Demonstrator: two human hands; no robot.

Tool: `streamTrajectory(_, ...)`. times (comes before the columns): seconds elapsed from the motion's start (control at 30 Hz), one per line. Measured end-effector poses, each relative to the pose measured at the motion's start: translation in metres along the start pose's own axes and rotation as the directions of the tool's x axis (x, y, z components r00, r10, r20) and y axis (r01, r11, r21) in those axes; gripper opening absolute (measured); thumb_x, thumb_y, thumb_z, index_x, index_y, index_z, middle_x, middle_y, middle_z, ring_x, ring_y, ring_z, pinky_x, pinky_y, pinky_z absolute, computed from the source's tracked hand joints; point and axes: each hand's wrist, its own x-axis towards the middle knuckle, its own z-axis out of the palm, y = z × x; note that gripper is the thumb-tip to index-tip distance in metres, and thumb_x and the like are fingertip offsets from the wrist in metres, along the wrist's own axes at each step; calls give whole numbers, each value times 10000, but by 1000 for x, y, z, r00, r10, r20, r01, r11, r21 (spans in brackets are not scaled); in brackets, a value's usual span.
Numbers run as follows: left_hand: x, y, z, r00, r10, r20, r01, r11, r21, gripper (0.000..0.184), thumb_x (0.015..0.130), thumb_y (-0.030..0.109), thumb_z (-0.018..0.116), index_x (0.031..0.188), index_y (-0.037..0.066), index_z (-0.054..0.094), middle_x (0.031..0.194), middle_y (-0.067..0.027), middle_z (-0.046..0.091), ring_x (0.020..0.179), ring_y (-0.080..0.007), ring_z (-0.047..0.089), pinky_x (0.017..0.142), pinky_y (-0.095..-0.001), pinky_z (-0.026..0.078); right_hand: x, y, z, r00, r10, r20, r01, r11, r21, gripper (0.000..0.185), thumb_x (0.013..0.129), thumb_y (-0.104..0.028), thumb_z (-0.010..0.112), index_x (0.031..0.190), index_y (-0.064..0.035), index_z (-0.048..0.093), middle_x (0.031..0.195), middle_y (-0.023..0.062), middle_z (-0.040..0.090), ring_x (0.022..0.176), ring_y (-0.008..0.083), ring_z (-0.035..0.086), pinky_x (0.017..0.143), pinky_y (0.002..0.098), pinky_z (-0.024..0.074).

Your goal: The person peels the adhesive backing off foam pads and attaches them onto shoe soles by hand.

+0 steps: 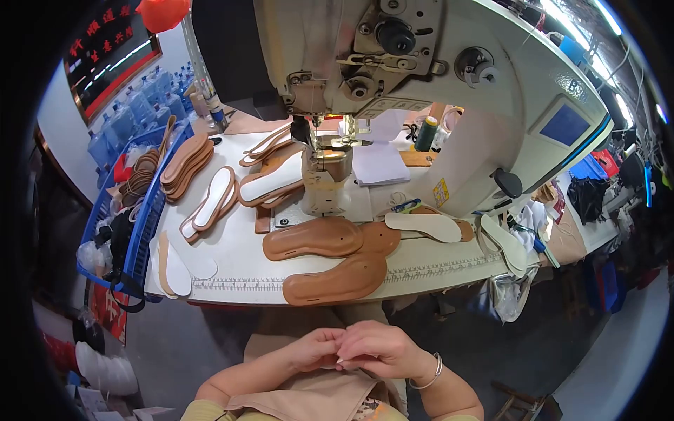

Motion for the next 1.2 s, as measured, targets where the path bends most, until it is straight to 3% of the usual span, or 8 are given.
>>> streamTrajectory(0.1,1,-9,4,993,-10,-119,26,991,135,182,958,199,572,1065,52,589,899,-20,597,770,-108,608,700,-243,529,-3,-10,-2,982,179,-57,-171,978,120,181,744,38,732,907,-18,677,891,93,675,841,230,662,686,283,541)
streamTrajectory(0.2,-4,2,19,699,713,-59,-385,444,809,197,890,141,666,1027,9,613,925,-58,611,807,-141,605,701,-266,508,-4,-9,-2,955,248,-161,-263,962,-77,167,760,30,719,913,-23,677,908,92,669,838,223,660,692,285,541)
streamTrajectory(0.3,-18,30,47,687,713,141,-344,148,927,182,810,102,737,936,22,633,912,-83,613,828,-183,603,722,-285,489,-5,-10,1,947,287,-146,-304,946,-113,172,769,27,708,931,-26,682,946,99,657,846,233,656,712,294,542)
streamTrajectory(0.5,-19,19,35,579,790,199,-371,38,928,156,750,69,772,853,43,657,875,-104,638,776,-225,629,670,-306,506,-8,-7,16,841,484,-242,-370,841,394,724,771,42,706,1416,-77,399,1160,118,636,922,147,642,844,273,506)
streamTrajectory(0.6,-20,20,34,500,822,273,-452,-21,892,208,709,73,797,879,58,679,885,-101,640,794,-219,635,703,-306,519,-20,9,5,787,613,-71,-605,789,102,355,749,-31,747,1097,-33,677,822,45,710,810,85,643,757,238,510)
streamTrajectory(0.7,-11,44,23,431,752,499,-155,-484,862,426,714,167,801,1105,77,659,1068,-102,632,944,-282,632,796,-335,525,-10,2,-27,713,679,-174,-701,701,-131,141,770,-118,762,879,-41,719,719,56,690,622,73,591,603,235,485)
streamTrajectory(0.93,-5,53,8,813,474,339,160,-741,652,710,773,287,685,1393,59,424,1440,-116,414,1345,-281,378,1093,-383,303,15,-3,-112,706,606,-367,-698,683,-214,170,830,-92,715,935,31,664,752,49,664,682,73,552,633,261,472)
streamTrajectory(1.2,-30,49,-13,615,558,557,6,-710,704,442,787,152,635,1216,55,593,1256,-65,567,1192,-246,529,1034,-390,389,85,14,-78,767,624,147,-541,753,-376,158,847,-169,678,914,-28,696,729,84,658,656,103,571,626,271,476)
